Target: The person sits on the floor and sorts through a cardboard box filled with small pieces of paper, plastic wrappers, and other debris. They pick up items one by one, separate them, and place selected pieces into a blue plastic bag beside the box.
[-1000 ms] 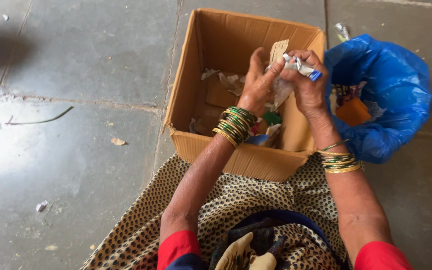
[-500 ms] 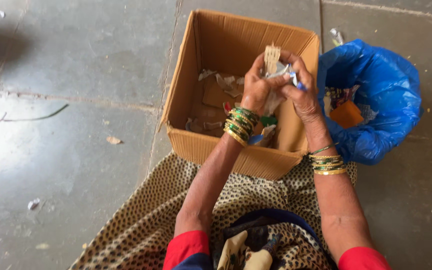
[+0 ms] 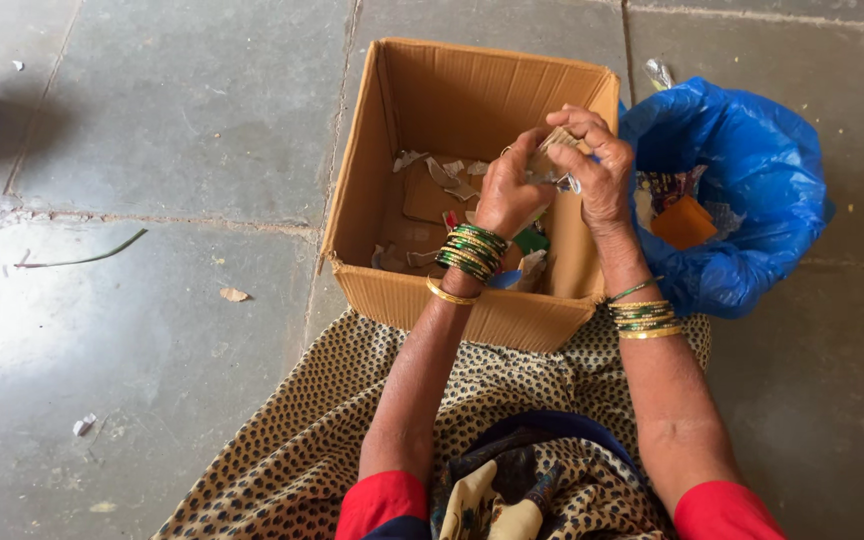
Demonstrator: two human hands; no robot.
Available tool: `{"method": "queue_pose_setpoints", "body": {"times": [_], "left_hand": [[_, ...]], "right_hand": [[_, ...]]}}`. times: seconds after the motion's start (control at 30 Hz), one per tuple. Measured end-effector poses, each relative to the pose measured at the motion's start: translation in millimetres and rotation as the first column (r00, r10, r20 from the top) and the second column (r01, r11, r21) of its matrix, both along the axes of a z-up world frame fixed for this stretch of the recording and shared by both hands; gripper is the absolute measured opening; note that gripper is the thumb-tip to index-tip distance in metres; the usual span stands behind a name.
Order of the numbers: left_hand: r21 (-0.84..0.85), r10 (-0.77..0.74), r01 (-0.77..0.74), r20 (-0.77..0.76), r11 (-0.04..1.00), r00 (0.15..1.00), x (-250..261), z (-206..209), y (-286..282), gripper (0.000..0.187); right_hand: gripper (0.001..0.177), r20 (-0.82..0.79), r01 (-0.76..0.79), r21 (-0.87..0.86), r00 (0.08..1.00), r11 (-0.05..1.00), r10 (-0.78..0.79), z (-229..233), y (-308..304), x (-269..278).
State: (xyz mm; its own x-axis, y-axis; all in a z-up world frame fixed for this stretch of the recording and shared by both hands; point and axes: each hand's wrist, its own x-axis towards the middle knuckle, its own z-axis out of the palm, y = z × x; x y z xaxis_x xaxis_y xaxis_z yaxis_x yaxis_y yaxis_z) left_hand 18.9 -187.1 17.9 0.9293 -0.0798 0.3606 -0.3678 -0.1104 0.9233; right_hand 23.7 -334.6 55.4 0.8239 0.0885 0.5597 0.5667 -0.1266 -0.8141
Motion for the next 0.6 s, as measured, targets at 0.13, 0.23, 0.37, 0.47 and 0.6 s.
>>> {"method": "queue_pose_setpoints", "body": {"times": [0.13,0.23,0.37,0.47,0.6], "left_hand": [[0.092,-0.004,0.008,-0.051,0.996,0.999,-1.2,-0.4,1.3,0.078],[0.126,0.023,-0.025,0.018,0.992,1.000,1.7,-0.5,-2.0,0.085],[0.136,0.084,-0.085,0.015,0.987,0.996,1.8,-2.2,-2.4,0.089],[0.076,0.070,-0.074,0.051,0.994,0.996,0.6,2.1,-1.1,0.093],[-0.013,0.008,-0.007,0.012,1.000,1.000,-1.9,7.9,0.3,0.093]], "right_hand": [[0.005,0.089,0.081,0.032,0.992,0.996,-0.084,-0.2,-0.7,-6.8],[0.007,-0.017,0.073,0.118,0.997,0.990,-0.072,0.8,0.9,-6.2],[0.009,0.060,0.135,0.177,0.987,0.975,-0.147,-9.4,-3.6,-4.2],[0.011,0.074,0.205,0.380,0.965,0.902,-0.250,-24.3,-13.1,7.6],[0.017,-0.078,0.386,0.577,0.903,0.720,-0.421,-48.1,-34.3,23.7]]}}
